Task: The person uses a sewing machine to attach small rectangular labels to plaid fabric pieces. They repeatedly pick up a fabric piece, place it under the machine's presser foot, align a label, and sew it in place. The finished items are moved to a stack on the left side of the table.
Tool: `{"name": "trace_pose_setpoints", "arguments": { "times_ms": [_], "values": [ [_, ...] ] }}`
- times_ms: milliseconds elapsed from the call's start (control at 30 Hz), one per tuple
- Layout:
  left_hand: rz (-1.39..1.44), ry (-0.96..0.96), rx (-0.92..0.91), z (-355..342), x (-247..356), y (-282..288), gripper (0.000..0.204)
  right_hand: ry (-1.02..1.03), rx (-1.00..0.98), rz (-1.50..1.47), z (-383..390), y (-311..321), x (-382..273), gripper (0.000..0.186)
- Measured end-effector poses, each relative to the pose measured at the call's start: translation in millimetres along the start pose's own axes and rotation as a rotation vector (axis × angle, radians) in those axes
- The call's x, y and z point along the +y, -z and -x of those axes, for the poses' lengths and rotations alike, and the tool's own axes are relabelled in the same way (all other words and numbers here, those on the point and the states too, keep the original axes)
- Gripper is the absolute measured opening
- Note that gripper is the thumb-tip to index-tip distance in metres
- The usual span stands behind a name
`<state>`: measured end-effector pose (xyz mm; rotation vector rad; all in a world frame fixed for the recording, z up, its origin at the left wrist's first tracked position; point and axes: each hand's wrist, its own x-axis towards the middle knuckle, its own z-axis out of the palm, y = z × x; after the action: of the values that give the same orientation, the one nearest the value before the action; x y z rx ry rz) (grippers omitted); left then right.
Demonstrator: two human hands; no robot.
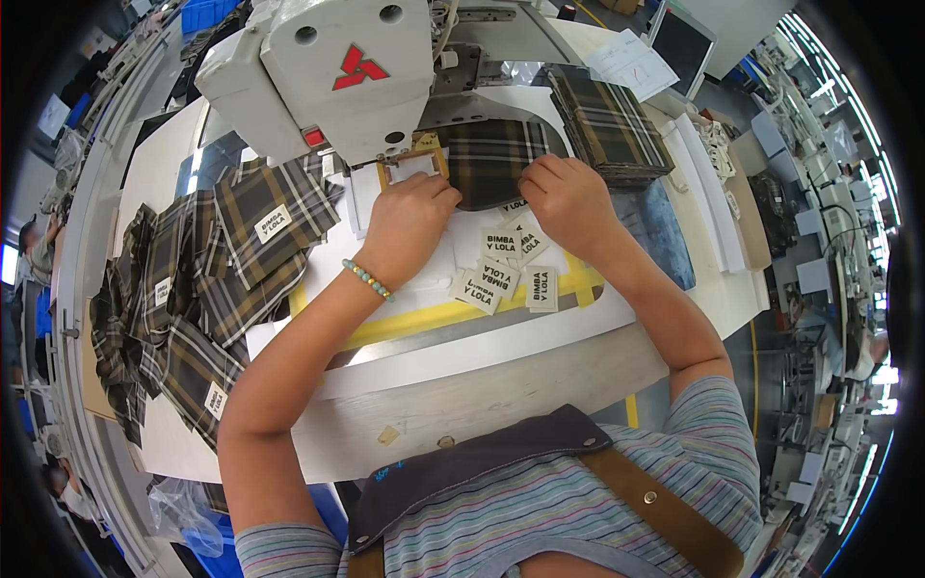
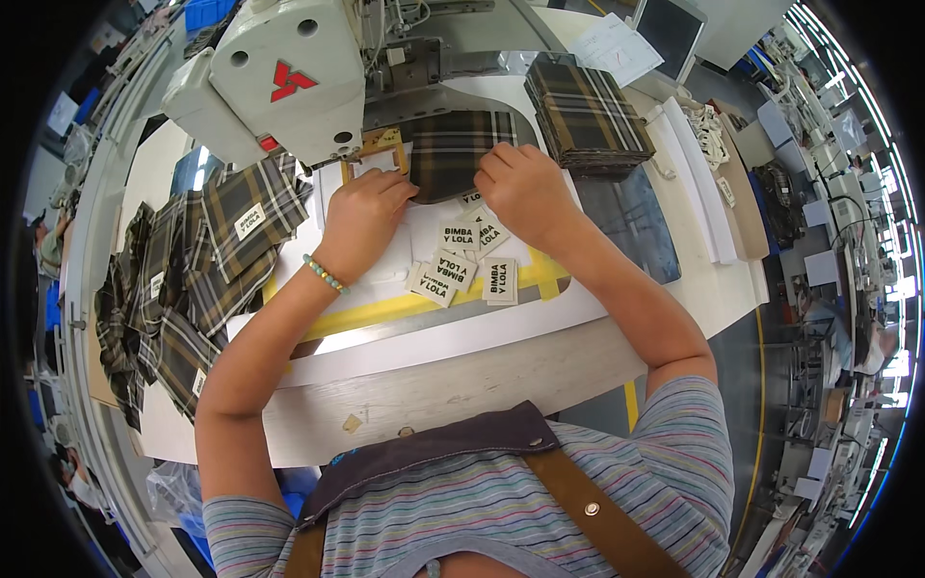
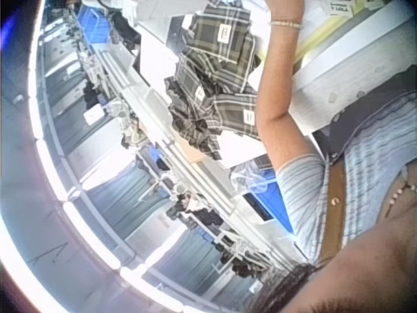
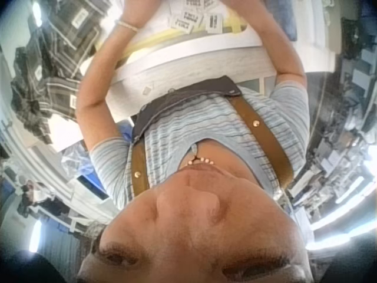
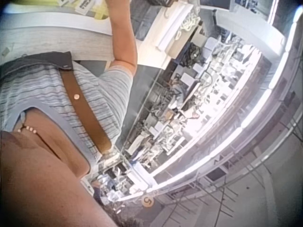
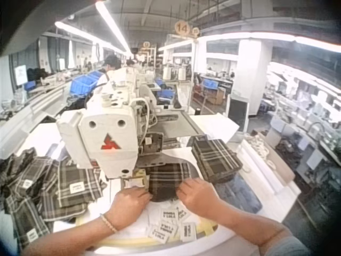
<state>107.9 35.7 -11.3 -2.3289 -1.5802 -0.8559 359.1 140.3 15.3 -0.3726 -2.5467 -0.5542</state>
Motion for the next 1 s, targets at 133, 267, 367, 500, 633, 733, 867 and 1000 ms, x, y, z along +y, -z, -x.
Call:
{"name": "trace_pose_setpoints", "arguments": {
  "times_ms": [133, 267, 367, 500, 633, 733, 867, 1000],
  "values": [
    [-0.112, -0.088, 0.009, 10.9, -8.5, 22.7, 0.012, 0.046, 0.025, -0.014, -11.7, -4.2, -6.4, 0.004],
    [-0.279, -0.162, -0.096, 28.5, -15.9, 47.8, 0.015, 0.118, 0.01, -0.04, -32.4, -16.9, -17.7, 0.006],
    [-0.354, -0.123, -0.191, 44.4, -31.2, 60.0, 0.02, 0.109, -0.061, -0.117, -41.2, -25.3, -21.6, 0.007],
    [-0.394, -0.075, -0.14, 66.8, -41.5, 69.7, 0.029, 0.014, -0.149, -0.275, -35.9, -23.4, -16.1, 0.022],
    [-0.26, 0.028, -0.182, 80.6, -24.2, 80.6, 0.048, -0.082, -0.214, -0.322, -24.6, -2.6, -9.6, 0.037],
    [-0.132, 0.095, -0.192, 86.3, -13.6, 77.6, 0.054, -0.092, -0.3, -0.381, -11.9, -5.0, -19.5, 0.048],
    [-0.09, 0.154, -0.222, 89.5, -14.4, 75.3, 0.052, -0.112, -0.327, -0.358, -8.2, -15.2, -23.8, 0.056],
    [-0.114, 0.16, -0.216, 93.8, -17.0, 73.0, 0.052, -0.164, -0.316, -0.415, -2.8, -23.2, -18.6, 0.057]
  ]
}}
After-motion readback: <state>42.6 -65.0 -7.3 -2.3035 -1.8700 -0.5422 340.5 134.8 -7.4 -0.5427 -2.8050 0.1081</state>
